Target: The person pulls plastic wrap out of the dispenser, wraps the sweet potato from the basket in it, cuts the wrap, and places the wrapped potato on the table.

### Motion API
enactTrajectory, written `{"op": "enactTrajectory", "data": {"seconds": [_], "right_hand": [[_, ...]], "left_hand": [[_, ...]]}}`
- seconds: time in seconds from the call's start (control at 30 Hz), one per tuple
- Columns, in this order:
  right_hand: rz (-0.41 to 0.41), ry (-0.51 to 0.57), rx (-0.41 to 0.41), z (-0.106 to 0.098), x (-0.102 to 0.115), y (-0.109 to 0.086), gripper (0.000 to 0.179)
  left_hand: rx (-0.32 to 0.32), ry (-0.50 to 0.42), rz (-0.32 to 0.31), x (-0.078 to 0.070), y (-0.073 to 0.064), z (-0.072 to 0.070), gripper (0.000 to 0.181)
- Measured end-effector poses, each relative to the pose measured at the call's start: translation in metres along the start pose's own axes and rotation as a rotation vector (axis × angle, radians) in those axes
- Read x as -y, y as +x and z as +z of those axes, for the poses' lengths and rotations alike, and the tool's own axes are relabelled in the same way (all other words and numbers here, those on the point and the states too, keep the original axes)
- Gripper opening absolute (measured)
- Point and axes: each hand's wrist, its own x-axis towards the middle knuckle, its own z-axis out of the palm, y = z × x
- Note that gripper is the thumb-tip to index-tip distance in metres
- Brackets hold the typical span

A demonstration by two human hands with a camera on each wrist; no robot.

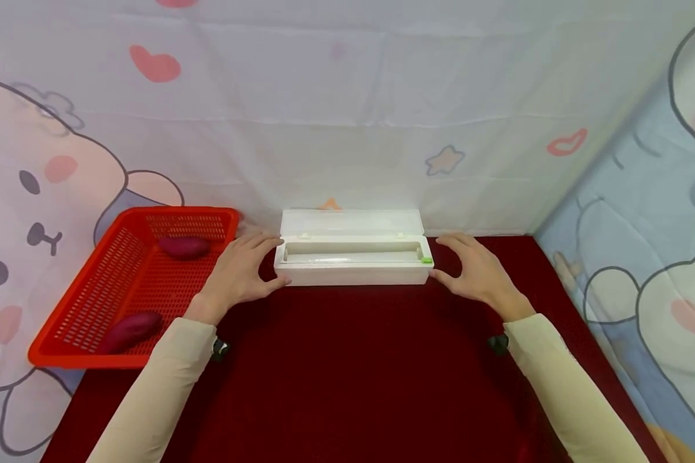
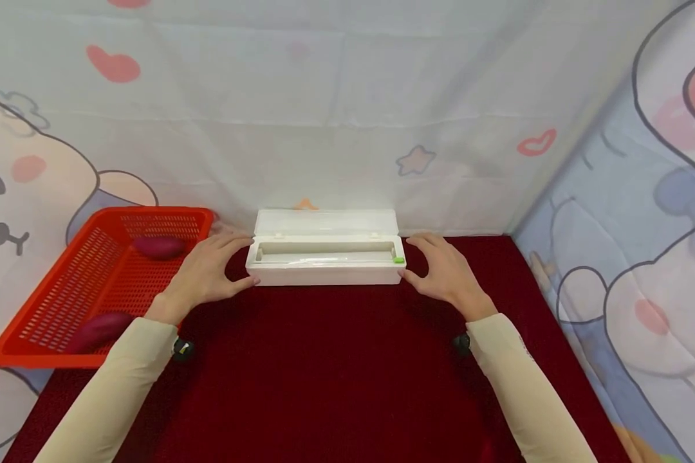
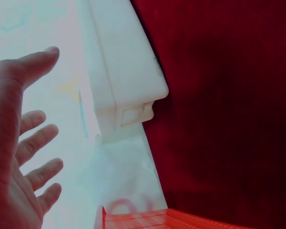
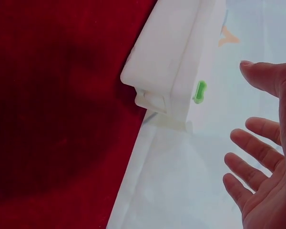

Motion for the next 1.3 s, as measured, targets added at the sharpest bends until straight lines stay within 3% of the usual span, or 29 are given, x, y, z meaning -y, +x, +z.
{"op": "enactTrajectory", "data": {"seconds": [0.27,0.77,1.0,1.3], "right_hand": [[-0.022,-0.008,-0.012,0.005,-0.001,-0.003,0.069],[-0.088,0.004,-0.014,0.018,0.003,0.001,0.063],[-0.126,0.011,-0.054,0.024,0.004,0.002,0.057],[-0.131,0.027,-0.081,0.030,0.006,0.003,0.051]], "left_hand": [[0.016,0.009,0.001,-0.004,0.000,0.009,0.077],[0.047,0.030,-0.006,-0.010,0.000,0.016,0.060],[0.004,0.024,0.023,-0.011,-0.001,0.020,0.051],[-0.100,0.037,0.049,-0.011,0.000,0.027,0.044]]}}
